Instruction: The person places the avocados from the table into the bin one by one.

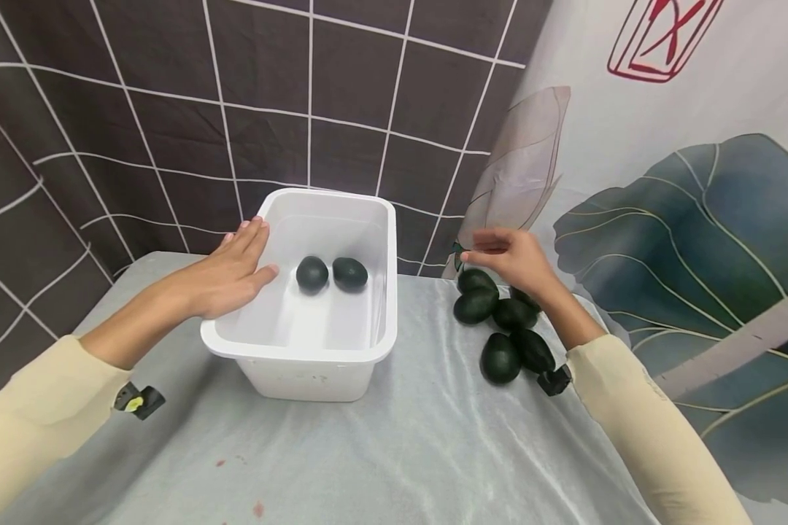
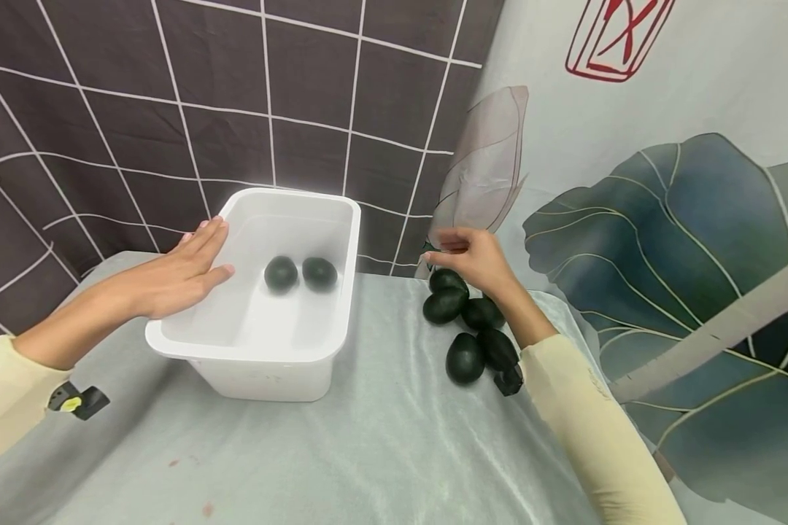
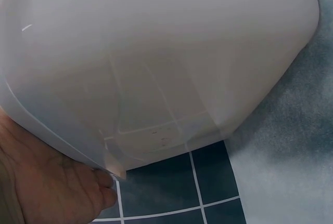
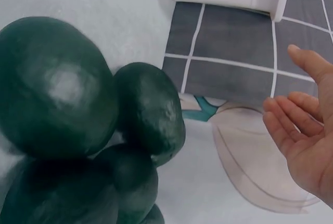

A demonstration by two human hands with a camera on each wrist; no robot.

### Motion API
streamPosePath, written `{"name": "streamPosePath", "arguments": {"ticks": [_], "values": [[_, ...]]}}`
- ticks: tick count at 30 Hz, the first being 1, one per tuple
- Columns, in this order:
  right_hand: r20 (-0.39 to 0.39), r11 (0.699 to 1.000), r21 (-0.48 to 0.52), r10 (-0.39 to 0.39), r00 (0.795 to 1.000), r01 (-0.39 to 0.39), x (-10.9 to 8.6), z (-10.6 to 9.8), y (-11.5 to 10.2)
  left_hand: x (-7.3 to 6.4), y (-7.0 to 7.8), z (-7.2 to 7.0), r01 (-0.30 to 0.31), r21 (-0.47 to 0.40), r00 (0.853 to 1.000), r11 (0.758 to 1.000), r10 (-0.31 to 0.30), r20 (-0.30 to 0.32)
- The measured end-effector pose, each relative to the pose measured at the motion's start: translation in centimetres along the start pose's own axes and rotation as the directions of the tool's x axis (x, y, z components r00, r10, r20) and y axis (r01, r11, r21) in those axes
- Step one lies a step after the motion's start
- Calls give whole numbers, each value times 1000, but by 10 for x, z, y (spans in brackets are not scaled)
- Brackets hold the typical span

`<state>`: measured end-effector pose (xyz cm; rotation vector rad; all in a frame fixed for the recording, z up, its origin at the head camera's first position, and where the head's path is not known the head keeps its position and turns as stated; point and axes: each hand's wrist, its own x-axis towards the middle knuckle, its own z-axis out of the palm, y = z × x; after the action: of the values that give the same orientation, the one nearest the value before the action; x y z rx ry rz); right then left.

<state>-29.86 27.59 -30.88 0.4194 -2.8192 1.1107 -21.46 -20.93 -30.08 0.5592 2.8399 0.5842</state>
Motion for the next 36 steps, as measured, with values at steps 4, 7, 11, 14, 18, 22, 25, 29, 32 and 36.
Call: {"name": "streamPosePath", "arguments": {"ticks": [4,7,11,14,18,22,25,29,32,36], "values": [[-9,1000,-10,13,1000,-14,-5,-5,5,0,-1,0,-1,-4,1000,1000,1,-1],[-15,999,-35,27,1000,-28,-9,-8,9,0,-2,0,-3,-6,1000,1000,3,-3],[-26,997,-69,42,999,-44,-14,-13,14,1,-2,-1,-6,-3,1000,1000,6,-5],[-36,995,-91,48,998,-51,-17,-15,18,1,-2,-1,-7,-7,1000,1000,7,-4],[-40,992,-104,66,997,-70,-21,-17,23,1,-2,0,-8,-15,1000,1000,8,-1],[-37,991,-99,89,995,-92,-25,-21,28,-1,-1,0,-6,-13,1000,1000,6,0],[-40,988,-100,111,993,-114,-27,-25,30,-1,-1,0,-7,-10,1000,1000,7,0],[-45,984,-101,142,989,-146,-30,-29,34,-1,-1,0,-6,-12,1000,1000,6,1],[-51,983,-93,157,986,-161,-33,-32,39,-1,-2,0,-6,-14,1000,1000,6,1],[-69,979,-94,173,982,-179,-37,-35,48,-1,-2,0,-8,-10,1000,1000,8,0]]}}
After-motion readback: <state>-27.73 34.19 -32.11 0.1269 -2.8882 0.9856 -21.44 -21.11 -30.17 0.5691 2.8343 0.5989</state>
